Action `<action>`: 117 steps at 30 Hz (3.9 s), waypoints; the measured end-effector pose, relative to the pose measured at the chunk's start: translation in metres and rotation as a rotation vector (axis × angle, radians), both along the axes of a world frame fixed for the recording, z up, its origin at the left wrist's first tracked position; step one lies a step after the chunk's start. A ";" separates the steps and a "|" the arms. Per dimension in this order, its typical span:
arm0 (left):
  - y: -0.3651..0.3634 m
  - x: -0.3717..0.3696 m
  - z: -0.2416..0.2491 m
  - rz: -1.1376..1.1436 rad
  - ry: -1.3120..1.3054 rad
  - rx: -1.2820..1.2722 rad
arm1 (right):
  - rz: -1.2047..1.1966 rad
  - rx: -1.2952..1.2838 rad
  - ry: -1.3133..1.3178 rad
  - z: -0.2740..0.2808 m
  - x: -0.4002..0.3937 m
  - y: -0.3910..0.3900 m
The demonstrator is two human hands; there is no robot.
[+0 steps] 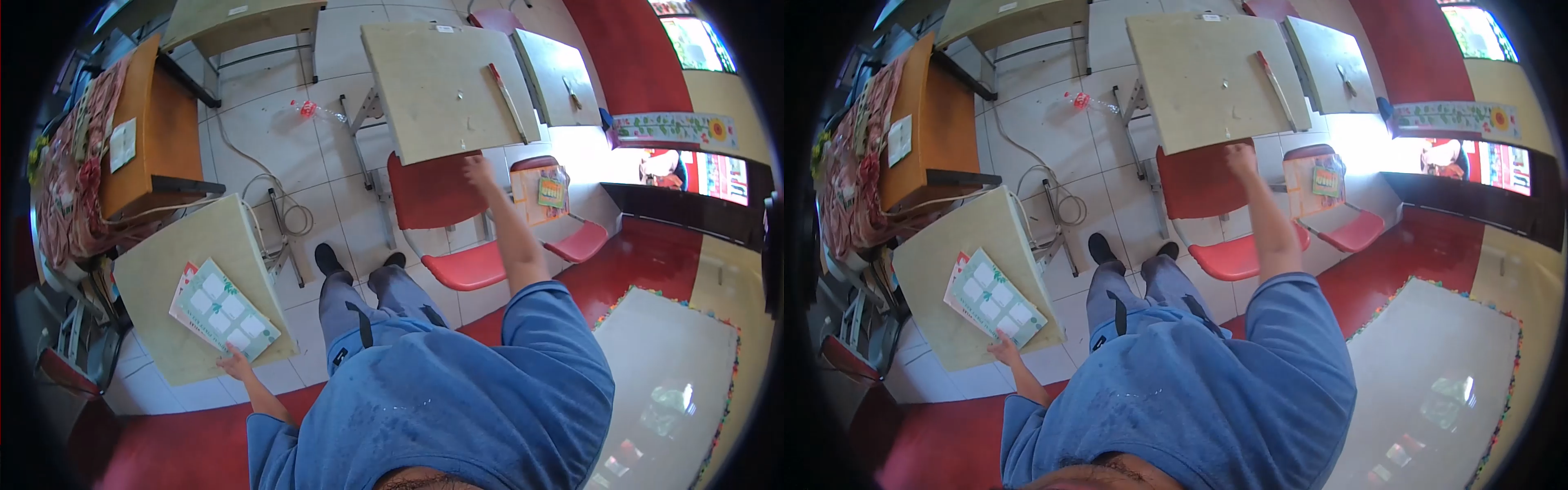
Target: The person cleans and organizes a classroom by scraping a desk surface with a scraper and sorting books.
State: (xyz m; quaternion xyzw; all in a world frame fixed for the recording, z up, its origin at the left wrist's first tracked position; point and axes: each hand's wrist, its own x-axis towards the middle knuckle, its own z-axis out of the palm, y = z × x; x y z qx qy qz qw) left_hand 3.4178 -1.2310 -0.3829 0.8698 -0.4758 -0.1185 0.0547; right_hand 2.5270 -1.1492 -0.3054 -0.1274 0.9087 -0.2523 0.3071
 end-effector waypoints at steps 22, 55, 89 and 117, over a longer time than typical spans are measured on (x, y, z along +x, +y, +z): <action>0.168 -0.260 0.122 -0.609 -0.062 -0.114 | 0.334 0.275 0.767 -0.059 -0.267 0.068; -0.021 0.126 -0.081 -0.295 -0.449 -0.043 | 1.119 0.154 0.136 0.077 0.329 0.083; -0.008 -0.357 0.110 -1.209 0.323 -0.679 | -0.289 0.172 0.118 0.028 0.419 0.585; 0.546 -0.946 0.106 -2.060 0.431 0.172 | -0.992 -0.412 0.030 0.012 -0.125 0.938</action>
